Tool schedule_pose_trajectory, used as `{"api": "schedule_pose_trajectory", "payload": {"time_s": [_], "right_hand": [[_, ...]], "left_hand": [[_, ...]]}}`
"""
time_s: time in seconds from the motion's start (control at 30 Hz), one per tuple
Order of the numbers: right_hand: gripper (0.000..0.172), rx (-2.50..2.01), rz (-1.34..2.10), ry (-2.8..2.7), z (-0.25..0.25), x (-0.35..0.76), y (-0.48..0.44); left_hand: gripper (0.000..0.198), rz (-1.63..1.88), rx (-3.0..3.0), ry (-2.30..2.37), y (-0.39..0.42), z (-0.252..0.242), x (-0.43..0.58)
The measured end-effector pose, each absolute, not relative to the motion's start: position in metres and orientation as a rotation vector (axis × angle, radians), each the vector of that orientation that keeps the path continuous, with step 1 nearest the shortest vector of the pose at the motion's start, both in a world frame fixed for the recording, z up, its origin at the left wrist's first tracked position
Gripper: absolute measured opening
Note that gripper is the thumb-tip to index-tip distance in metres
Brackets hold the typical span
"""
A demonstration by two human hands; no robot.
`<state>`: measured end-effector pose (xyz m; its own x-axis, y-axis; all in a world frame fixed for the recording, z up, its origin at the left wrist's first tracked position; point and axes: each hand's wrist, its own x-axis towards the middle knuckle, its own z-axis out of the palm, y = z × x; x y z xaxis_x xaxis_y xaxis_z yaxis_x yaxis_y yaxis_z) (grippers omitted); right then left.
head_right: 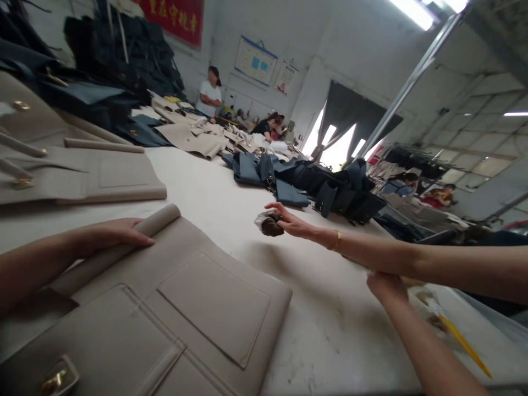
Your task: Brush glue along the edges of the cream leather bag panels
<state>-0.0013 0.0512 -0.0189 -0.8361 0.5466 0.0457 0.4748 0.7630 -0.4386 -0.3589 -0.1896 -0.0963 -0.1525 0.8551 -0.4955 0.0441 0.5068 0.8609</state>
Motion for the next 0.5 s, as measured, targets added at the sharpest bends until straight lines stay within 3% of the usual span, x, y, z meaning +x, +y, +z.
{"api": "schedule_pose_trajectory", "payload": {"time_s": [0.13, 0.2, 0.33, 0.5], "right_hand": [[0.017, -0.628, 1.152, -2.686, -0.046, 0.029, 0.057], [0.025, -0.646, 1.415, -2.528, -0.062, 0.034, 0.018], [0.023, -0.761, 1.887, -1.945, -0.103, -0.017, -0.085], [0.071, -0.761, 2.373, -1.050, -0.137, -0.057, -0.130]], "left_hand": [[0.079, 0.782, 0.726, 1.651, -0.186, -0.089, -0.355], [0.078, 0.760, 0.692, 1.674, -0.184, -0.088, -0.355], [0.075, 0.740, 0.672, 1.667, -0.182, -0.091, -0.359], [0.078, 0.801, 0.703, 1.638, -0.182, -0.097, -0.363]]}}
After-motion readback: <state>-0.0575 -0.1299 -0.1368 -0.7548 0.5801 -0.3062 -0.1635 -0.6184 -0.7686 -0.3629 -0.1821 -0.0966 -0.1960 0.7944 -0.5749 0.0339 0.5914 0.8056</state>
